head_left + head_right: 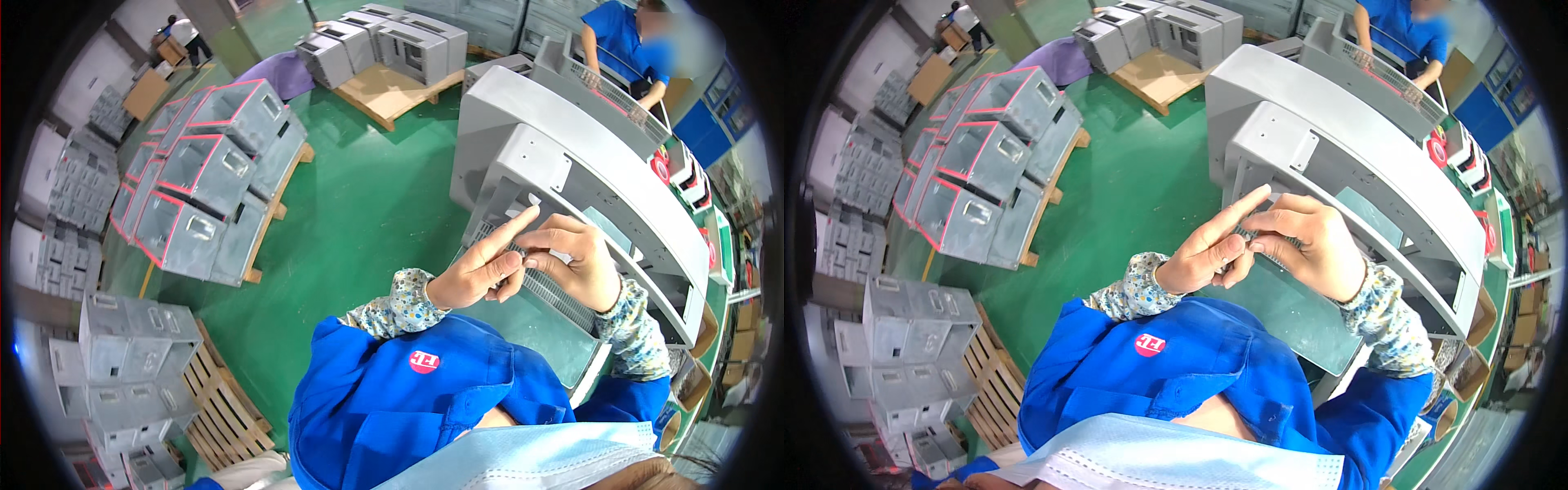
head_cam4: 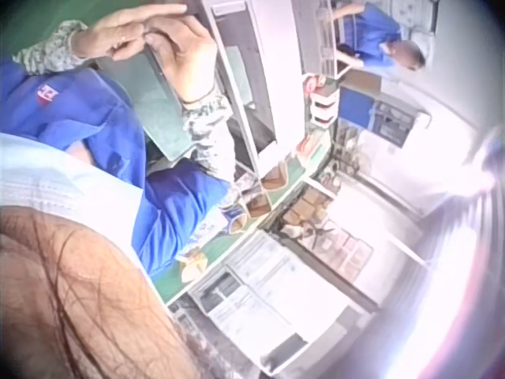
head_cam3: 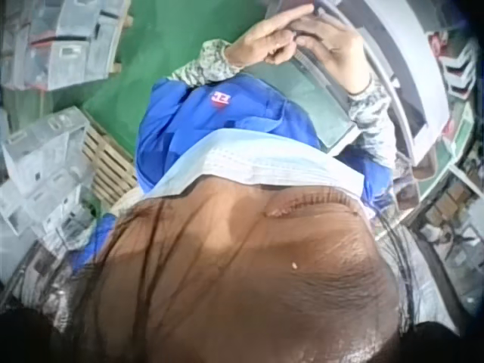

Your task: The person assembles small plastic housings by attaching metal pins or screws to them by hand.

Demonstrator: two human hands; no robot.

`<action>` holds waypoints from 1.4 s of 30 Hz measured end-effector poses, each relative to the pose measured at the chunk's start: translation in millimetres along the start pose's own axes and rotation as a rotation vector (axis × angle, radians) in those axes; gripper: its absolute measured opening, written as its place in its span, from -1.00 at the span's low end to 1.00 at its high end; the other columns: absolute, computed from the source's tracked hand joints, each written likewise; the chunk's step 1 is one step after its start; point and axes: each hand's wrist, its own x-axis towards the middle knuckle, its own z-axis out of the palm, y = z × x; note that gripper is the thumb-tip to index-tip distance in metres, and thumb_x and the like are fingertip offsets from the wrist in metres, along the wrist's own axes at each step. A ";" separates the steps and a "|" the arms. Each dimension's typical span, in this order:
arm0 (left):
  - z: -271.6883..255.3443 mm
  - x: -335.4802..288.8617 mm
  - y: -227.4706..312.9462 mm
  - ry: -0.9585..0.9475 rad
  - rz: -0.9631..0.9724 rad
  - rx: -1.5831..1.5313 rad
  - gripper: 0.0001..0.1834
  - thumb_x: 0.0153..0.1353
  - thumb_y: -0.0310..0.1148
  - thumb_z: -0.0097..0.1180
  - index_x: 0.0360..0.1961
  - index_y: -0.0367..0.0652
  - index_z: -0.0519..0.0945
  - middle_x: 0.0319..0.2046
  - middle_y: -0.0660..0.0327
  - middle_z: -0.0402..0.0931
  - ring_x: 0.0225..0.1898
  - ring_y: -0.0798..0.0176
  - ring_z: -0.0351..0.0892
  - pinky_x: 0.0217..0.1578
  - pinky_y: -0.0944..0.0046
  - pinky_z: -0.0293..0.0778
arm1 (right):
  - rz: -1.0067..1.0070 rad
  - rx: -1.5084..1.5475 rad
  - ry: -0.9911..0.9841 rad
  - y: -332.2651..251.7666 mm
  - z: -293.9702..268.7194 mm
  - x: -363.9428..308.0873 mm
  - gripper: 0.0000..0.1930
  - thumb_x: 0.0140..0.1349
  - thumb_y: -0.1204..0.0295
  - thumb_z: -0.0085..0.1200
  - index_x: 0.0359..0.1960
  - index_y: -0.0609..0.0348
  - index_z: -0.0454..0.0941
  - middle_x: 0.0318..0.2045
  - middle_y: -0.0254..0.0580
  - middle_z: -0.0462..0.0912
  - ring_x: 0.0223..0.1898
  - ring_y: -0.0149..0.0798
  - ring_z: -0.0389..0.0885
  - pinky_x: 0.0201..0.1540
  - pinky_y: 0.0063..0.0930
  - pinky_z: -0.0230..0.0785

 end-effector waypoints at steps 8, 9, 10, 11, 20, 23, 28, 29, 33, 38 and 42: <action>-42.0 0.0 8.7 -0.210 -0.201 -0.156 -0.34 0.25 -0.15 -0.27 0.24 -0.11 -0.25 -0.69 0.35 0.24 -0.70 0.52 0.22 -0.72 0.56 0.07 | 0.110 0.315 0.141 -4.0 30.0 18.1 -0.85 -0.06 0.58 0.11 -0.40 0.26 0.50 -0.49 -0.15 0.51 -0.41 -0.23 0.51 -0.34 -0.48 0.36; -43.4 0.5 10.8 -0.180 -0.205 -0.153 -0.42 0.25 -0.17 -0.25 0.21 -0.15 -0.09 -0.69 0.33 0.25 -0.72 0.52 0.19 -0.73 0.56 0.05 | 0.147 0.328 0.152 -3.3 31.5 19.9 -0.87 -0.06 0.60 0.09 -0.42 0.26 0.50 -0.50 -0.16 0.50 -0.40 -0.22 0.50 -0.32 -0.48 0.35; -48.2 0.4 10.5 -0.197 -0.215 -0.165 -0.42 0.25 -0.17 -0.25 0.21 -0.15 -0.09 -0.69 0.33 0.25 -0.72 0.52 0.19 -0.73 0.56 0.05 | 0.167 0.323 0.164 -2.9 31.3 22.2 -0.87 -0.06 0.60 0.09 -0.42 0.26 0.50 -0.50 -0.16 0.50 -0.40 -0.22 0.50 -0.32 -0.48 0.35; -55.8 0.7 8.6 -0.114 -0.242 -0.204 -0.51 0.25 -0.18 -0.24 0.13 -0.18 0.04 -0.69 0.33 0.25 -0.73 0.52 0.17 -0.74 0.55 0.05 | 0.183 0.203 0.193 -2.1 30.3 24.8 -0.88 -0.06 0.60 0.09 -0.42 0.26 0.50 -0.51 -0.16 0.50 -0.41 -0.22 0.50 -0.33 -0.48 0.35; -129.5 -11.2 -32.5 0.615 -0.341 -0.487 -0.77 0.18 -0.38 -0.22 -0.24 -0.29 0.41 -0.54 0.24 0.33 -0.63 0.46 0.20 -0.70 0.50 0.11 | 0.242 -0.315 0.596 23.5 -10.0 45.4 -0.90 -0.02 0.62 -0.02 -0.42 0.25 0.49 -0.50 -0.15 0.49 -0.51 -0.23 0.51 -0.44 -0.51 0.34; -132.5 -10.5 -22.7 0.545 -0.304 -0.464 -0.81 0.21 -0.40 -0.23 -0.25 -0.24 0.39 -0.60 0.25 0.28 -0.69 0.47 0.14 -0.75 0.50 0.04 | 0.308 -0.339 0.623 37.8 -10.7 44.9 -0.91 -0.05 0.60 0.01 -0.44 0.23 0.49 -0.50 -0.16 0.51 -0.51 -0.23 0.52 -0.44 -0.50 0.35; -128.9 5.5 -6.4 0.445 -0.306 -0.386 -0.80 0.25 -0.32 -0.23 -0.27 -0.23 0.38 -0.65 0.29 0.24 -0.73 0.49 0.09 -0.76 0.52 0.01 | 0.282 -0.409 0.431 35.1 -7.0 56.8 -0.91 -0.07 0.59 0.07 -0.47 0.23 0.49 -0.53 -0.23 0.50 -0.46 -0.28 0.51 -0.39 -0.52 0.36; -125.4 10.1 -3.0 0.423 -0.273 -0.356 -0.79 0.25 -0.31 -0.24 -0.26 -0.23 0.37 -0.62 0.28 0.26 -0.72 0.50 0.10 -0.76 0.52 0.02 | 0.240 -0.440 0.411 40.8 -4.2 57.8 -0.91 -0.09 0.57 0.08 -0.48 0.21 0.49 -0.55 -0.23 0.49 -0.46 -0.23 0.48 -0.39 -0.47 0.34; -114.4 28.9 14.0 0.344 -0.244 -0.327 -0.77 0.26 -0.29 -0.25 -0.23 -0.23 0.35 -0.56 0.27 0.30 -0.68 0.52 0.16 -0.74 0.55 0.06 | 0.177 -0.554 0.407 43.2 -5.5 60.6 -0.91 -0.11 0.56 0.10 -0.50 0.19 0.49 -0.55 -0.23 0.49 -0.46 -0.20 0.46 -0.39 -0.44 0.33; -101.5 53.2 35.1 0.236 -0.202 -0.229 -0.77 0.27 -0.32 -0.30 -0.24 -0.25 0.34 -0.59 0.30 0.25 -0.69 0.54 0.11 -0.75 0.58 0.04 | 0.161 -0.544 0.313 44.0 -8.0 61.6 -0.95 -0.07 0.52 0.06 -0.51 0.16 0.48 -0.58 -0.24 0.46 -0.48 -0.18 0.43 -0.35 -0.39 0.27; -92.1 67.8 47.6 0.117 -0.262 -0.151 -0.76 0.27 -0.28 -0.28 -0.30 -0.24 0.36 -0.65 0.36 0.20 -0.72 0.59 0.08 -0.78 0.61 0.00 | 0.242 -0.575 0.243 46.2 -9.6 65.1 -0.97 -0.05 0.48 0.02 -0.54 0.13 0.48 -0.58 -0.24 0.45 -0.46 -0.14 0.44 -0.30 -0.33 0.26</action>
